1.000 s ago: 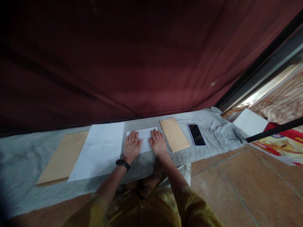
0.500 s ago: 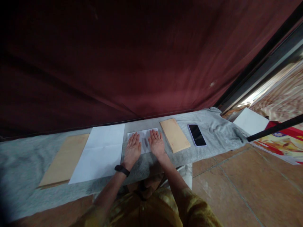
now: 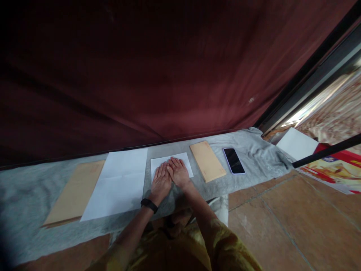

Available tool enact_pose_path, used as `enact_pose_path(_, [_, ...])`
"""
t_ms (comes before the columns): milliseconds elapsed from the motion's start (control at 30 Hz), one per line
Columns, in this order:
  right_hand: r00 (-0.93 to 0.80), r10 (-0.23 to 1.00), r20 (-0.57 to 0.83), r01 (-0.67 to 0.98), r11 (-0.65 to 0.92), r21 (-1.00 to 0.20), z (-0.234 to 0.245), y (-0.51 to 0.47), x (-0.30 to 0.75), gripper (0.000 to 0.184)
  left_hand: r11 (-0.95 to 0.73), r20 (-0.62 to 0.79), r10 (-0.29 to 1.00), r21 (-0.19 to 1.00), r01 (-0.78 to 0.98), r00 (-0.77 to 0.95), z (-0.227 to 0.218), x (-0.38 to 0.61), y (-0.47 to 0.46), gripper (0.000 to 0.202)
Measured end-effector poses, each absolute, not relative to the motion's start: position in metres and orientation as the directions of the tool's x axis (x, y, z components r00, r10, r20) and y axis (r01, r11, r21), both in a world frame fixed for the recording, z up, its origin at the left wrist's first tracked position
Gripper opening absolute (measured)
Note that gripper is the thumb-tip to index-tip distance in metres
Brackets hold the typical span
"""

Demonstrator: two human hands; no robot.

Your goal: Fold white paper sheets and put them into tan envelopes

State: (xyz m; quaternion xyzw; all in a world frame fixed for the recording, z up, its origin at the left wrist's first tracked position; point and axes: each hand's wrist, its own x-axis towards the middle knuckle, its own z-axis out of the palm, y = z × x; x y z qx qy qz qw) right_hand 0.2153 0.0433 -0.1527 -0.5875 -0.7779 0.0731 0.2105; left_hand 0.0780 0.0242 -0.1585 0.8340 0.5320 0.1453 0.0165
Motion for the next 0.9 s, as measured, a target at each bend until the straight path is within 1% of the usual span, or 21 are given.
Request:
enact_pose_path(133, [-0.125, 0.968, 0.220, 0.932, 0.191, -0.309, -0.153, 0.040, 0.227, 0.049, -0.328, 0.263, 0.927, 0.224, 0.918, 0.267, -0.158, 0.072, 0.021, 0.059])
enact_pose_path(233, [-0.020, 0.976, 0.215, 0.949, 0.086, -0.304, -0.156, 0.034, 0.235, 0.052, -0.278, 0.276, 0.939, 0.260, 0.925, 0.205, -0.157, 0.068, 0.019, 0.061])
enact_pose_path(333, [0.098, 0.963, 0.252, 0.949, -0.015, -0.315, -0.161, 0.025, 0.240, 0.055, -0.262, 0.300, 0.938, 0.279, 0.924, 0.176, -0.156, 0.065, 0.012, 0.059])
enact_pose_path(433, [0.193, 0.928, 0.320, 0.939, -0.080, -0.336, -0.166, 0.015, 0.242, 0.056, -0.262, 0.321, 0.932, 0.283, 0.923, 0.167, -0.155, 0.061, -0.002, 0.058])
enact_pose_path(533, [0.235, 0.904, 0.358, 0.934, -0.107, -0.342, -0.169, 0.007, 0.241, 0.055, -0.252, 0.310, 0.936, 0.263, 0.931, 0.165, -0.154, 0.056, -0.022, 0.058])
enact_pose_path(667, [0.268, 0.906, 0.327, 0.927, -0.149, -0.345, -0.166, 0.003, 0.238, 0.053, -0.298, 0.289, 0.930, 0.226, 0.927, 0.228, -0.151, 0.053, -0.041, 0.056])
enact_pose_path(767, [0.303, 0.906, 0.295, 0.910, -0.184, -0.371, -0.162, 0.007, 0.236, 0.053, -0.333, 0.286, 0.921, 0.219, 0.917, 0.266, -0.149, 0.052, -0.045, 0.054])
enact_pose_path(833, [0.345, 0.896, 0.279, 0.887, -0.213, -0.410, -0.159, 0.012, 0.237, 0.054, -0.332, 0.292, 0.920, 0.231, 0.914, 0.261, -0.149, 0.051, -0.044, 0.054])
enact_pose_path(900, [0.399, 0.879, 0.260, 0.842, -0.239, -0.483, -0.158, 0.019, 0.240, 0.053, -0.329, 0.299, 0.921, 0.248, 0.911, 0.251, -0.149, 0.051, -0.043, 0.053])
